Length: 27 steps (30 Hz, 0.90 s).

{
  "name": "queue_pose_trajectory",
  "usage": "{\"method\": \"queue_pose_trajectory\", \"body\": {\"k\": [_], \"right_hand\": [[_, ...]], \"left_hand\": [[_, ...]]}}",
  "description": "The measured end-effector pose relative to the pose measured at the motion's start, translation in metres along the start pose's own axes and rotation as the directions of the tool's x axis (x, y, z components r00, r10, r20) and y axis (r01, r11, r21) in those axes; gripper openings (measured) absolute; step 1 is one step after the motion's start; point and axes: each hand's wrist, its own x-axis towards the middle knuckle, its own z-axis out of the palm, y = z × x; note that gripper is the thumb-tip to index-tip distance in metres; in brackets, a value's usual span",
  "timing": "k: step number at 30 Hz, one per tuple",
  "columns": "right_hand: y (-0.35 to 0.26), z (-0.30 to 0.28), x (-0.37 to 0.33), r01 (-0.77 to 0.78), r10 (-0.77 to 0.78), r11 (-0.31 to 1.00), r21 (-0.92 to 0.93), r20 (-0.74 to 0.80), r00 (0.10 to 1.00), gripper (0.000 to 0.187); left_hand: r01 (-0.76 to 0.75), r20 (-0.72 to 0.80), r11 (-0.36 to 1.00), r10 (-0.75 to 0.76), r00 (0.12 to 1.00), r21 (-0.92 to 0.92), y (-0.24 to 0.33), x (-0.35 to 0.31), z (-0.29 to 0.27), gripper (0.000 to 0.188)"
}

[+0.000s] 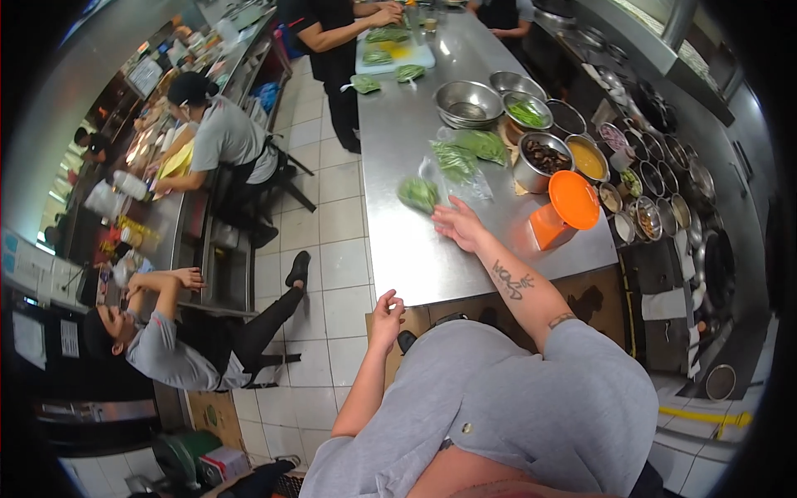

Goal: Preparing and bagging green beans in a commercial kitchen.

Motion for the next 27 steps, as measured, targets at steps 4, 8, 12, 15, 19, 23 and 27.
{"method": "queue_pose_trajectory", "body": {"k": [4,8,12,15,19,23,27], "right_hand": [[0.003,-0.010,0.018,-0.055,0.060,0.985,-0.166,0.028,0.998,0.041],[0.021,-0.056,0.053,0.156,-0.308,0.815,-0.558,-0.189,0.932,0.045],[-0.007,-0.072,0.064,0.022,-0.650,0.566,-0.824,-0.430,0.627,0.057],[-0.018,-0.036,0.069,-0.058,-0.635,0.527,-0.848,-0.438,0.636,0.062],[-0.006,-0.123,0.132,0.076,-0.486,0.541,-0.838,-0.238,0.841,0.045],[-0.024,-0.079,0.092,0.354,-0.575,0.457,-0.816,0.032,0.818,0.027],[-0.059,-0.059,0.038,0.640,-0.635,0.505,-0.579,0.254,0.730,0.018]], "left_hand": [[0.022,0.038,0.999,-0.024,0.999,0.046,0.001,0.004,-0.007,0.050],[0.023,0.013,0.998,-0.024,1.000,0.054,0.004,0.005,-0.002,0.050],[-0.033,-0.070,0.995,0.039,0.997,0.093,-0.001,0.015,0.009,0.047],[-0.129,-0.200,0.976,0.164,0.966,0.176,-0.019,0.004,0.000,0.045],[-0.149,-0.176,0.964,0.189,0.966,0.218,-0.007,0.020,0.018,0.042],[-0.139,-0.188,0.937,0.206,0.960,0.320,-0.015,0.013,0.007,0.040],[-0.162,-0.080,0.864,0.226,0.971,0.477,0.006,-0.005,0.028,0.050]]}}
